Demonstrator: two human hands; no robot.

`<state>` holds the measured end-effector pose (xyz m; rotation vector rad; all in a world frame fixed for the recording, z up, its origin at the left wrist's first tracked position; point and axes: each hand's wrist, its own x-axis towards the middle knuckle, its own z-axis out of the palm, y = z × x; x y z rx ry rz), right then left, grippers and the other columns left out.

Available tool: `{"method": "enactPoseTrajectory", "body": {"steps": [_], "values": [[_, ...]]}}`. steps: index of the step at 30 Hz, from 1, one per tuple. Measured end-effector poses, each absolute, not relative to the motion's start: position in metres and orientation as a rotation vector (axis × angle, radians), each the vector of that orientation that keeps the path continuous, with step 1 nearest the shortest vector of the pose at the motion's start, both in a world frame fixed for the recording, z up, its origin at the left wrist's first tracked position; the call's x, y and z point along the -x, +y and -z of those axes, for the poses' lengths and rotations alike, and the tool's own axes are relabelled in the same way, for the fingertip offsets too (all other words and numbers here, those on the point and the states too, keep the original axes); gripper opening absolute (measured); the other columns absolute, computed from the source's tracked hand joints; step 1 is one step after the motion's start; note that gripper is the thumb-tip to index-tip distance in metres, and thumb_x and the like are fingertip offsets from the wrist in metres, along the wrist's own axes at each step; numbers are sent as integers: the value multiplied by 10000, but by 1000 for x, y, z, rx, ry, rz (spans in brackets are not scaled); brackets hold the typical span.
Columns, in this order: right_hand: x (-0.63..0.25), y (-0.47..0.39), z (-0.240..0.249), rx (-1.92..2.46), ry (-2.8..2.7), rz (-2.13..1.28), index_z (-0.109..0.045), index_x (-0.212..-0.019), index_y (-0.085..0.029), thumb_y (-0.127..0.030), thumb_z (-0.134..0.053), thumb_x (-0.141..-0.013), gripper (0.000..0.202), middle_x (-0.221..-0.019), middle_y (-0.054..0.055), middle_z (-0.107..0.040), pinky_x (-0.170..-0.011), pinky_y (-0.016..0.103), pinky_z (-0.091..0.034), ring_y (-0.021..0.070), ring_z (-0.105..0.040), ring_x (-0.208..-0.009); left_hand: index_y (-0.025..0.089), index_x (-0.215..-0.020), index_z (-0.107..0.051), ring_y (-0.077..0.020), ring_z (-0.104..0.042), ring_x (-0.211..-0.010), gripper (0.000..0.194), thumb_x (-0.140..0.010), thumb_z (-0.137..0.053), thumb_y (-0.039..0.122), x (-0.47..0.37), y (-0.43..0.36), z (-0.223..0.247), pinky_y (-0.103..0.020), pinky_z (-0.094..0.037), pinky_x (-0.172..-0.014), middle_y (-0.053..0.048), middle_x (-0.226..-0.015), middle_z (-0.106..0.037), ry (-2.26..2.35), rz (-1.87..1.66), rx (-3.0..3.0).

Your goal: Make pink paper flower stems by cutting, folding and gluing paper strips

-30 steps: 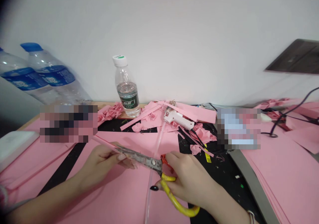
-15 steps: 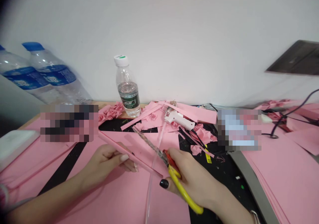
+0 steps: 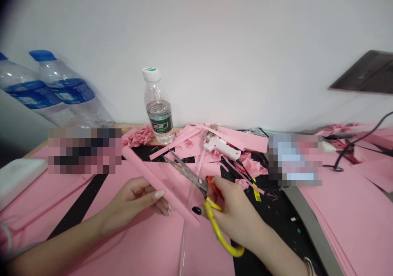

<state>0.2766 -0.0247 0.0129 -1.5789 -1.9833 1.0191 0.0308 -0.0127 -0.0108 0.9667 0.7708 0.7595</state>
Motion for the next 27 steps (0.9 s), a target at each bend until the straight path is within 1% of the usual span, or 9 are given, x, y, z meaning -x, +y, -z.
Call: {"method": "enactPoseTrajectory", "body": {"steps": [4, 8, 11, 14, 17, 19, 22, 25, 27], "values": [[-268, -28, -6, 1541, -1655, -1248, -396, -682, -233, -230, -692, -664, 296, -622, -68, -413, -515, 241, -310, 114, -376, -576, 123, -796, -714, -166, -748, -692, 283, -853, -721, 400, -34, -18, 17, -223, -575, -642, -70, -767, -776, 746, -606, -988], [-256, -31, -4, 1406, -1515, -1425, -451, -712, -218, -258, -741, -672, 296, -672, -49, -482, -548, 244, -345, 121, -421, -618, 122, -821, -700, -170, -743, -678, 313, -838, -725, 434, -43, -24, 20, -234, -577, -642, -87, -751, -770, 718, -495, -994], [-245, -33, -4, 1280, -1443, -1535, -472, -740, -209, -265, -784, -661, 326, -672, -62, -474, -533, 230, -337, 101, -385, -590, 128, -895, -704, -172, -738, -650, 370, -805, -742, 485, -50, -25, 21, -251, -584, -645, -83, -739, -761, 676, -447, -990], [-239, -35, 0, 1210, -1397, -1581, -443, -722, -211, -252, -813, -656, 377, -640, -88, -409, -483, 207, -278, 75, -307, -548, 136, -958, -722, -160, -729, -617, 409, -797, -741, 511, -54, -25, 21, -245, -581, -637, -74, -727, -752, 633, -412, -992], [-238, -37, 7, 1113, -1385, -1637, -471, -762, -209, -277, -795, -716, 335, -624, -93, -404, -458, 199, -273, 68, -301, -516, 149, -974, -730, -155, -731, -623, 365, -825, -721, 482, -53, -22, 19, -228, -569, -627, -73, -752, -756, 595, -386, -996], [-240, -37, 11, 1060, -1378, -1623, -497, -795, -209, -301, -765, -765, 285, -635, -83, -434, -460, 204, -321, 72, -354, -504, 147, -972, -728, -165, -738, -639, 328, -850, -702, 450, -52, -21, 17, -231, -568, -621, -80, -772, -761, 581, -373, -998], [-244, -34, 13, 1064, -1380, -1506, -509, -781, -209, -345, -732, -800, 262, -649, -62, -465, -470, 222, -383, 92, -430, -515, 133, -919, -716, -180, -744, -651, 314, -847, -708, 439, -50, -19, 16, -253, -580, -632, -82, -760, -758, 582, -390, -979], [-248, -30, 13, 1113, -1366, -1419, -495, -766, -211, -379, -694, -827, 267, -617, -67, -439, -423, 209, -348, 88, -401, -487, 129, -816, -682, -182, -743, -636, 341, -813, -735, 466, -49, -18, 18, -268, -589, -639, -78, -736, -757, 599, -442, -952], [-250, -28, 14, 1129, -1365, -1385, -490, -783, -211, -377, -693, -820, 265, -626, -69, -432, -410, 201, -327, 79, -374, -481, 128, -788, -666, -182, -742, -631, 356, -809, -735, 477, -48, -17, 20, -260, -582, -625, -86, -734, -760, 630, -473, -959]]}}
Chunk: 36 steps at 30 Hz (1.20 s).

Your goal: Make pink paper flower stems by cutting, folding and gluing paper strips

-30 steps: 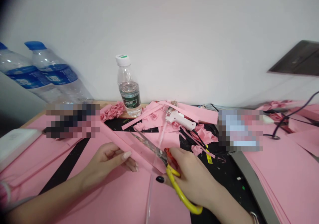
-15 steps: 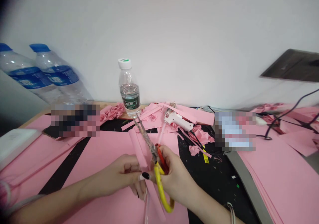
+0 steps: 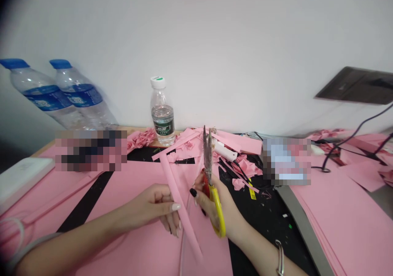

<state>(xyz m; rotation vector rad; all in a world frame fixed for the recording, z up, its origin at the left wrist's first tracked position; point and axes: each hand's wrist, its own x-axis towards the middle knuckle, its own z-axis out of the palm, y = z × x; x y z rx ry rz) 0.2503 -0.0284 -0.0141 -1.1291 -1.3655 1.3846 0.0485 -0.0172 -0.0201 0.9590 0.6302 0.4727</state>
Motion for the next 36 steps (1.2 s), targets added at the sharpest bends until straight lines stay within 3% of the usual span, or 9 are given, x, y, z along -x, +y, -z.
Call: {"method": "enactPoseTrajectory", "body": {"steps": [8, 12, 15, 24, 33, 36], "values": [[-249, -34, 5, 1258, -1455, -1442, -550, -903, -194, -213, -641, -770, 162, -824, 11, -597, -445, 215, -350, 82, -433, -523, 121, -789, -658, -186, -736, -606, 412, -814, -701, 530, -51, -17, 21, -244, -557, -573, -100, -715, -758, 741, -444, -1012], [-248, -36, -2, 1274, -1474, -1449, -571, -920, -185, -194, -649, -713, 221, -776, 2, -595, -463, 223, -347, 95, -436, -535, 113, -751, -663, -190, -739, -612, 423, -837, -673, 527, -51, -18, 21, -239, -549, -565, -113, -720, -759, 747, -420, -1045], [-245, -36, -6, 1316, -1490, -1417, -560, -837, -188, -206, -627, -703, 151, -731, -11, -552, -470, 225, -346, 112, -453, -570, 111, -758, -670, -197, -744, -627, 392, -841, -678, 494, -51, -19, 23, -245, -556, -576, -111, -715, -758, 735, -430, -1035], [-240, -38, -3, 1403, -1504, -1281, -467, -701, -214, -216, -619, -677, 154, -620, -58, -417, -475, 232, -268, 102, -328, -548, 102, -692, -692, -202, -739, -607, 426, -821, -688, 508, -54, -18, 27, -243, -556, -564, -120, -662, -749, 749, -423, -1041], [-244, -33, -5, 1371, -1443, -1215, -517, -723, -209, -247, -675, -680, 168, -655, -24, -515, -525, 244, -364, 131, -446, -597, 122, -749, -643, -201, -746, -647, 413, -835, -678, 524, -52, -18, 21, -257, -565, -601, -130, -757, -769, 762, -446, -1029], [-248, -29, -6, 1394, -1400, -1271, -516, -753, -211, -279, -690, -690, 196, -669, -31, -526, -482, 231, -366, 107, -427, -538, 126, -782, -635, -197, -742, -639, 412, -813, -699, 532, -51, -18, 20, -274, -575, -621, -118, -750, -765, 755, -468, -1024]]}}
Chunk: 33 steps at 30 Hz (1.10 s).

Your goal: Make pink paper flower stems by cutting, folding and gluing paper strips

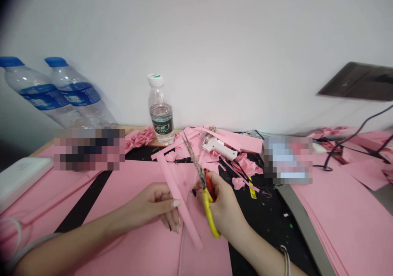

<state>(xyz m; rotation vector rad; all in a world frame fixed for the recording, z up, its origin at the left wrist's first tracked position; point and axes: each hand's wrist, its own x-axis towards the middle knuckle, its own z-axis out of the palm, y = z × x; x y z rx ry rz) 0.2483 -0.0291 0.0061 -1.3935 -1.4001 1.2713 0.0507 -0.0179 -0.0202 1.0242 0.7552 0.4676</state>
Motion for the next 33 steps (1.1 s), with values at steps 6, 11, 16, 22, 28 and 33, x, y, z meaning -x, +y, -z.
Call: {"method": "enactPoseTrajectory", "body": {"steps": [6, 11, 16, 22, 28, 33], "values": [[-252, -29, -7, 1399, -1387, -1448, -529, -802, -201, -295, -699, -671, 235, -703, -29, -542, -413, 210, -331, 79, -389, -487, 127, -799, -633, -180, -734, -639, 400, -809, -713, 519, -49, -16, 22, -259, -574, -616, -111, -749, -762, 732, -502, -1000], [-250, -33, -8, 1419, -1473, -1395, -496, -705, -205, -260, -684, -681, 197, -640, -36, -520, -450, 212, -317, 95, -398, -529, 124, -812, -644, -188, -735, -640, 414, -809, -706, 533, -49, -17, 20, -274, -576, -630, -115, -745, -762, 750, -476, -1003], [-249, -34, -10, 1393, -1518, -1396, -534, -714, -200, -249, -667, -694, 143, -677, -11, -556, -502, 233, -371, 135, -486, -604, 140, -806, -622, -185, -737, -630, 378, -825, -700, 509, -50, -17, 22, -245, -551, -584, -109, -743, -767, 765, -474, -992], [-248, -34, -11, 1394, -1488, -1435, -532, -713, -205, -267, -690, -688, 172, -668, -15, -560, -500, 233, -384, 131, -487, -582, 138, -821, -613, -188, -740, -646, 362, -837, -691, 491, -50, -17, 23, -244, -547, -589, -122, -755, -771, 766, -473, -1000], [-246, -36, -10, 1402, -1526, -1324, -518, -677, -215, -295, -709, -705, 208, -610, -23, -524, -531, 250, -425, 160, -531, -623, 133, -857, -619, -190, -741, -658, 375, -827, -699, 499, -51, -17, 22, -282, -573, -641, -114, -755, -769, 779, -462, -999], [-245, -36, -9, 1398, -1510, -1321, -527, -697, -206, -270, -683, -709, 169, -667, -12, -549, -511, 244, -392, 138, -493, -601, 134, -861, -617, -177, -738, -654, 366, -830, -706, 488, -50, -17, 24, -259, -566, -629, -107, -760, -769, 762, -478, -996]]}}
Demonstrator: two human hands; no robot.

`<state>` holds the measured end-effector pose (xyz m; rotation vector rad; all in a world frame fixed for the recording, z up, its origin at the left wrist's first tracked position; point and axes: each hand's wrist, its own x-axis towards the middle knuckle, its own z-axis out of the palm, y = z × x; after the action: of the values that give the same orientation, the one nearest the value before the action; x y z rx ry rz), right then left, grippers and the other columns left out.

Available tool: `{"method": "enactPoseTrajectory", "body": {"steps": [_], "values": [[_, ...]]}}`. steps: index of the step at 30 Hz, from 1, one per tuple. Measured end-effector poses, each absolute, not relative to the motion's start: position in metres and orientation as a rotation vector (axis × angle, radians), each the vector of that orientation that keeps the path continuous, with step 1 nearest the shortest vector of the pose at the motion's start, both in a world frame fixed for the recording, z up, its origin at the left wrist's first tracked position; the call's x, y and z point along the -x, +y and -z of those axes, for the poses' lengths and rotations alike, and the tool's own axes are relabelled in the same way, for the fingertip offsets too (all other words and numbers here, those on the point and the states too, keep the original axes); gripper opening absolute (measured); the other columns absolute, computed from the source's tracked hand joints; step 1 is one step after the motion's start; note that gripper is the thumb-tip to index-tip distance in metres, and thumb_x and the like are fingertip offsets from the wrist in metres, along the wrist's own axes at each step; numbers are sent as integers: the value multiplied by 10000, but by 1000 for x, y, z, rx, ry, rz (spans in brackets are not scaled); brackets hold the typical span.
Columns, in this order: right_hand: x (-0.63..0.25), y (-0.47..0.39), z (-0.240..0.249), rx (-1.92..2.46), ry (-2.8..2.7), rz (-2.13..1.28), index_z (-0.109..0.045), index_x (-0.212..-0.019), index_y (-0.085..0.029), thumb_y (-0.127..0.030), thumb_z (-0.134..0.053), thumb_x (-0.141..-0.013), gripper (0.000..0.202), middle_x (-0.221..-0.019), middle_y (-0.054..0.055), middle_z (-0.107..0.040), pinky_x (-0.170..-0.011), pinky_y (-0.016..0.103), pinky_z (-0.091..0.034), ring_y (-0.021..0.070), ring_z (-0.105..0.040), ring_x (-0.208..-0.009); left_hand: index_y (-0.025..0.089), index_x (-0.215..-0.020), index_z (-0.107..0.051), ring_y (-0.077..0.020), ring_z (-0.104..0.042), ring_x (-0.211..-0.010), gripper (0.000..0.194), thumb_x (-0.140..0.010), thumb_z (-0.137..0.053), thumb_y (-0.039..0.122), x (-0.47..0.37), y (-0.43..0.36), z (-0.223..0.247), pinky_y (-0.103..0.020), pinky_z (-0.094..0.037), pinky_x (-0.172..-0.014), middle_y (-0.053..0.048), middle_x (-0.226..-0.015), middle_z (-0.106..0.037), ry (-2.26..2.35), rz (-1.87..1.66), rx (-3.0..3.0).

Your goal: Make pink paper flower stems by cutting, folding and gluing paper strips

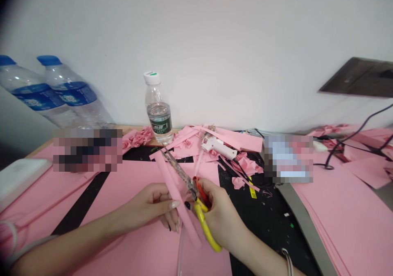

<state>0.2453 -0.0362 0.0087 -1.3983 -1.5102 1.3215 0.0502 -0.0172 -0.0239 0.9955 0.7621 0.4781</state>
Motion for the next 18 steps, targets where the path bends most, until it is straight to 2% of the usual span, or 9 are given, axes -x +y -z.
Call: {"method": "enactPoseTrajectory", "body": {"steps": [4, 9, 11, 14, 18], "values": [[-249, -32, -7, 1398, -1441, -1345, -538, -775, -197, -284, -649, -724, 150, -682, -26, -526, -445, 227, -323, 97, -403, -519, 135, -827, -615, -170, -729, -641, 349, -832, -712, 471, -49, -17, 23, -243, -553, -603, -94, -742, -757, 716, -505, -985], [-260, -25, 0, 1437, -1396, -1267, -540, -848, -203, -267, -660, -709, 194, -594, -87, -395, -420, 223, -275, 85, -338, -465, 133, -777, -613, -150, -652, -533, 322, -810, -715, 436, -46, -17, 21, -252, -518, -546, -45, -640, -679, 618, -543, -968], [-264, -23, 2, 1447, -1396, -1207, -515, -812, -212, -270, -690, -701, 215, -588, -92, -371, -419, 220, -262, 83, -334, -467, 134, -748, -610, -112, -567, -490, 263, -774, -722, 370, -44, -16, 22, -226, -469, -515, -2, -596, -605, 624, -602, -955], [-267, -20, 2, 1429, -1378, -1165, -480, -780, -222, -311, -733, -709, 278, -600, -89, -375, -410, 211, -274, 75, -335, -461, 134, -712, -612, -75, -424, -467, 173, -703, -694, 286, -40, -13, 24, -187, -328, -451, 41, -558, -482, 648, -676, -917], [-269, -20, 2, 1395, -1302, -1274, -472, -839, -233, -406, -700, -774, 293, -588, -97, -377, -360, 199, -292, 71, -328, -410, 138, -711, -608, -70, -348, -468, 159, -678, -668, 281, -38, -10, 27, -201, -215, -443, 47, -549, -439, 636, -716, -910]]}}
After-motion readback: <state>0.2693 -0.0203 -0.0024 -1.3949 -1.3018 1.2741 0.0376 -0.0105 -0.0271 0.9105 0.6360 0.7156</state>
